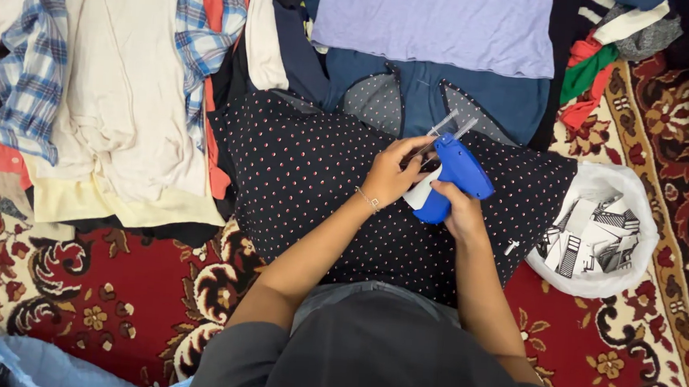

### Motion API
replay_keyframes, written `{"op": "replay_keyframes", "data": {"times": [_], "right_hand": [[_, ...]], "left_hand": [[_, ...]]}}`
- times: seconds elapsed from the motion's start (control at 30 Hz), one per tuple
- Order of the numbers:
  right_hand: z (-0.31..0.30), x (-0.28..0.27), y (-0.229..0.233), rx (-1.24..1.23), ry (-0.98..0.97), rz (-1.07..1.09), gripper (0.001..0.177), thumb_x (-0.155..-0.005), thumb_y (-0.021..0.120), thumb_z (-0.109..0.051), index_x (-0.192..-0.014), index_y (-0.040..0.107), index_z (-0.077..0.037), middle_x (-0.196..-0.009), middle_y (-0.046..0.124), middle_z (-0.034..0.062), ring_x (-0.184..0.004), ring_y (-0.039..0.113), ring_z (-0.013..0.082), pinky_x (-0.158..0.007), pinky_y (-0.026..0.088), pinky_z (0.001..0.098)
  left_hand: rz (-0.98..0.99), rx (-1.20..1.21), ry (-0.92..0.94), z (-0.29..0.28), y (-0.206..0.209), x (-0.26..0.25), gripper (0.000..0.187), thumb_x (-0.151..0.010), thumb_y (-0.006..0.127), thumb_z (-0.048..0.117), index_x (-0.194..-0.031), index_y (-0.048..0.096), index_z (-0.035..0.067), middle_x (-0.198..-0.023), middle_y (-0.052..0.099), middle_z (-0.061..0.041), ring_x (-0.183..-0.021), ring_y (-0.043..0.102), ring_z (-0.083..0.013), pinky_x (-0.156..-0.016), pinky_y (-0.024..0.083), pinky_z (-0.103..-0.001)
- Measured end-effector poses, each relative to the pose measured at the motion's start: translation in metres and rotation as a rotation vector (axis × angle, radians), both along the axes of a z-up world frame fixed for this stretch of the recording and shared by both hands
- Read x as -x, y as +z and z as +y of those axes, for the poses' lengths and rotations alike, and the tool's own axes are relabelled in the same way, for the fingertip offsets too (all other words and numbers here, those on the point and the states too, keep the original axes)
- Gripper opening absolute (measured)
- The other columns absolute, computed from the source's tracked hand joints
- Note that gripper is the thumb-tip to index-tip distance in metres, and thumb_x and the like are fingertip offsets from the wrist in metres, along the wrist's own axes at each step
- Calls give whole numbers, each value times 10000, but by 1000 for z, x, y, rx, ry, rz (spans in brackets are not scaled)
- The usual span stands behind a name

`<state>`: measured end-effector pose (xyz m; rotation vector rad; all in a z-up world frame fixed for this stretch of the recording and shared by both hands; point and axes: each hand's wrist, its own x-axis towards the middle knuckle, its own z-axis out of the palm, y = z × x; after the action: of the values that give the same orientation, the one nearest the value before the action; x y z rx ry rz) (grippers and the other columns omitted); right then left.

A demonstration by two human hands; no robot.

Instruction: Attaching tags to various items of clothing using a tagging gun while sitting on the floor.

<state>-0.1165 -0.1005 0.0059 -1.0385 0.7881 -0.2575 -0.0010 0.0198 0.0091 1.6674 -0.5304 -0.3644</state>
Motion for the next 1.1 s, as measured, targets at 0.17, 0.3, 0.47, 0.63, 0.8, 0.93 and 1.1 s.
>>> {"op": "replay_keyframes", "data": {"times": [0.17,0.3,0.47,0.63,0.8,0.93,1.1], "right_hand": [[-1,-3,-7,-146,24,-14,547,-758,799,-36,-1252,565,-11,-1107,586,110,-1017,608,250,-907,497,545],[-24,6,-70,-360,41,-20,503,-746,723,-20,-1224,569,-18,-1073,601,88,-976,647,247,-888,543,474],[10,-23,33,-547,4,-49,464,-724,662,4,-1182,588,17,-1018,626,117,-897,677,292,-834,564,446],[9,-25,29,-597,-4,-58,492,-724,642,11,-1214,599,23,-1036,641,141,-896,680,319,-862,567,467],[8,-27,26,-595,42,-28,481,-719,662,-17,-1196,609,11,-1040,660,143,-894,684,306,-873,574,470],[9,-26,27,-613,37,-33,445,-724,657,-7,-1165,599,15,-1013,652,151,-895,685,306,-878,564,467],[11,-27,31,-624,28,-46,436,-719,641,20,-1154,624,21,-987,665,146,-871,693,304,-882,570,471]], "left_hand": [[-97,-128,-14,8,3,2,433,-893,640,75,-1294,693,230,-1121,747,-12,-1129,644,-218,-958,569,-358],[3,-173,-74,17,8,-2,396,-886,681,173,-1281,708,197,-1095,758,-82,-1103,642,-263,-934,586,-370],[-33,-342,-77,21,-5,-51,217,-948,611,271,-1072,772,196,-927,781,-99,-925,736,-327,-831,609,-457],[-88,-770,-7,14,-104,-132,166,-913,627,295,-960,770,225,-913,772,-71,-954,748,-313,-818,630,-450],[-224,-1396,-165,8,-53,-149,533,-863,723,477,-1263,685,127,-1266,651,-123,-1219,540,-336,-1000,428,-482],[-148,-1521,-296,7,-30,-150,542,-872,666,480,-1315,663,168,-1314,676,-81,-1251,560,-349,-1029,349,-527],[45,-1334,-240,13,-19,-158,473,-829,706,227,-1271,678,61,-1255,706,-153,-1219,636,-371,-1037,406,-506]]}}
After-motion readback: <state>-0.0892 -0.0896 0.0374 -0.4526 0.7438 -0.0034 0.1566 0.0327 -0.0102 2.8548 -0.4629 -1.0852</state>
